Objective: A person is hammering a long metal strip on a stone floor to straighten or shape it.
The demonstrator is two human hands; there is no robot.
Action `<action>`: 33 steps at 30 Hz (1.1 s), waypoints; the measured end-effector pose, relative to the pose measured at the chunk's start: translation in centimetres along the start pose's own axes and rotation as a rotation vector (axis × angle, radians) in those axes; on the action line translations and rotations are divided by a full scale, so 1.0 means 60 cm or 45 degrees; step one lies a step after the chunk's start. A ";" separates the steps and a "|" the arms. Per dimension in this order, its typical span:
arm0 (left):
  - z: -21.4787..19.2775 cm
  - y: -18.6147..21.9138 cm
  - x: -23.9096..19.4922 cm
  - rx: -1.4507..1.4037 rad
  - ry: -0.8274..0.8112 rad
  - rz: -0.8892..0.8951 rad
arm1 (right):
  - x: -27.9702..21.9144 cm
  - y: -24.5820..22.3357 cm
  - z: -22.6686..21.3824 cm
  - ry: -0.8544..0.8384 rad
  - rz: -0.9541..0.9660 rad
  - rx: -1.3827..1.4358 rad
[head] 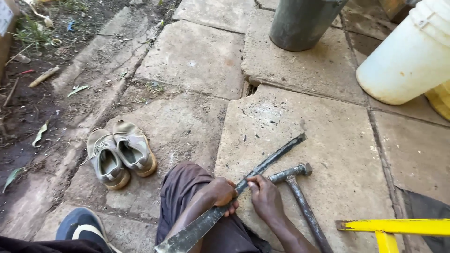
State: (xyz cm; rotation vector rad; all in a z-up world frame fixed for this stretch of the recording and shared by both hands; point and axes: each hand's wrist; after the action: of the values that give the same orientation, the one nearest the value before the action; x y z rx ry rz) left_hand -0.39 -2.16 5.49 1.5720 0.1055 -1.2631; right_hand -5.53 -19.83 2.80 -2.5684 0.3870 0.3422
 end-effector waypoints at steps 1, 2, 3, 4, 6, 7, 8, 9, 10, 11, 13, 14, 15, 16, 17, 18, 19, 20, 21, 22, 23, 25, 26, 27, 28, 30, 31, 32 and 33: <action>0.000 -0.001 0.004 0.002 -0.004 0.008 | -0.007 -0.001 -0.007 0.008 0.001 -0.005; -0.006 -0.008 0.004 0.010 0.015 -0.011 | -0.015 -0.008 -0.008 -0.036 -0.055 -0.012; -0.012 -0.014 0.003 0.019 0.034 -0.030 | -0.023 -0.015 -0.010 -0.080 -0.112 -0.020; -0.011 -0.017 0.006 0.019 0.034 -0.033 | -0.017 -0.011 0.002 -0.083 -0.110 -0.018; -0.005 -0.018 0.015 0.094 0.045 -0.030 | 0.000 0.000 0.019 0.020 -0.025 0.039; -0.007 -0.020 0.012 0.094 0.041 -0.019 | -0.011 -0.007 0.007 0.028 -0.026 0.031; -0.011 -0.026 0.006 -0.050 0.014 -0.016 | -0.023 -0.018 0.000 -0.008 -0.056 0.022; -0.015 -0.031 0.000 -0.194 -0.012 -0.012 | -0.035 -0.029 -0.008 -0.043 -0.086 0.013; -0.021 -0.028 -0.004 -0.189 -0.006 -0.011 | -0.024 -0.022 -0.006 -0.040 -0.090 0.019; -0.025 -0.025 -0.007 -0.138 0.009 -0.005 | -0.013 -0.015 -0.003 0.004 -0.048 0.050; -0.014 -0.020 -0.004 -0.091 -0.006 -0.005 | -0.020 -0.002 -0.013 0.047 0.022 0.066; -0.014 -0.017 -0.004 -0.026 0.004 -0.001 | -0.029 -0.011 -0.018 0.008 -0.011 0.063; -0.014 -0.015 -0.005 0.039 0.014 0.004 | -0.039 -0.022 -0.023 -0.030 -0.045 0.061; -0.015 -0.014 -0.009 0.036 0.019 0.001 | -0.025 -0.008 -0.014 -0.035 -0.049 0.062; -0.016 -0.011 -0.014 0.053 0.033 0.002 | -0.012 0.005 -0.005 -0.002 -0.028 0.031; -0.009 -0.006 -0.015 0.072 0.035 0.002 | -0.001 0.026 -0.002 0.035 0.005 -0.003; -0.008 -0.008 -0.017 0.073 0.027 0.000 | -0.009 0.024 -0.004 0.034 0.013 -0.005; -0.011 -0.009 -0.018 0.071 0.027 0.003 | -0.012 0.019 -0.007 0.017 0.022 0.031; -0.015 -0.011 -0.020 0.070 0.027 0.006 | -0.015 0.014 -0.008 -0.001 0.032 0.068; -0.017 -0.012 -0.021 0.064 0.037 0.000 | -0.016 0.010 -0.006 -0.011 0.023 0.071; -0.020 -0.012 -0.021 0.024 0.035 0.011 | -0.016 0.008 -0.006 -0.011 0.028 0.008; -0.011 -0.007 -0.036 -0.009 0.010 0.005 | -0.029 0.011 -0.013 -0.017 0.063 -0.054; -0.012 0.000 -0.048 0.041 0.016 0.005 | -0.029 0.008 -0.019 -0.001 0.057 -0.014; -0.013 0.006 -0.060 0.091 0.022 0.005 | -0.029 0.005 -0.023 0.015 0.051 0.025; -0.015 0.006 -0.066 0.084 0.025 -0.004 | -0.031 0.007 -0.020 0.004 0.050 0.025; -0.013 0.008 -0.079 0.158 -0.022 0.026 | -0.039 0.014 -0.015 -0.010 0.068 0.005; -0.011 0.000 -0.081 0.160 -0.028 0.014 | -0.043 0.017 -0.001 -0.018 0.078 0.010; -0.009 0.000 -0.077 0.155 -0.021 -0.016 | -0.038 0.023 0.005 0.006 0.081 0.009; -0.008 0.001 -0.073 0.150 -0.013 -0.046 | -0.032 0.028 0.011 0.030 0.085 0.007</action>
State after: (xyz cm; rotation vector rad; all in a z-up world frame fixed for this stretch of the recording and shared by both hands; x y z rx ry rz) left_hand -1.93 0.40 8.72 1.6702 0.0539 -1.3254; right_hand -7.97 -20.46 2.10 -2.5606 0.4822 0.3343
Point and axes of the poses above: each hand's wrist, its own x-axis towards the middle knuckle, its own z-axis out of the palm, y = z × x, and after that the axes turned 3 degrees about -x, right-handed
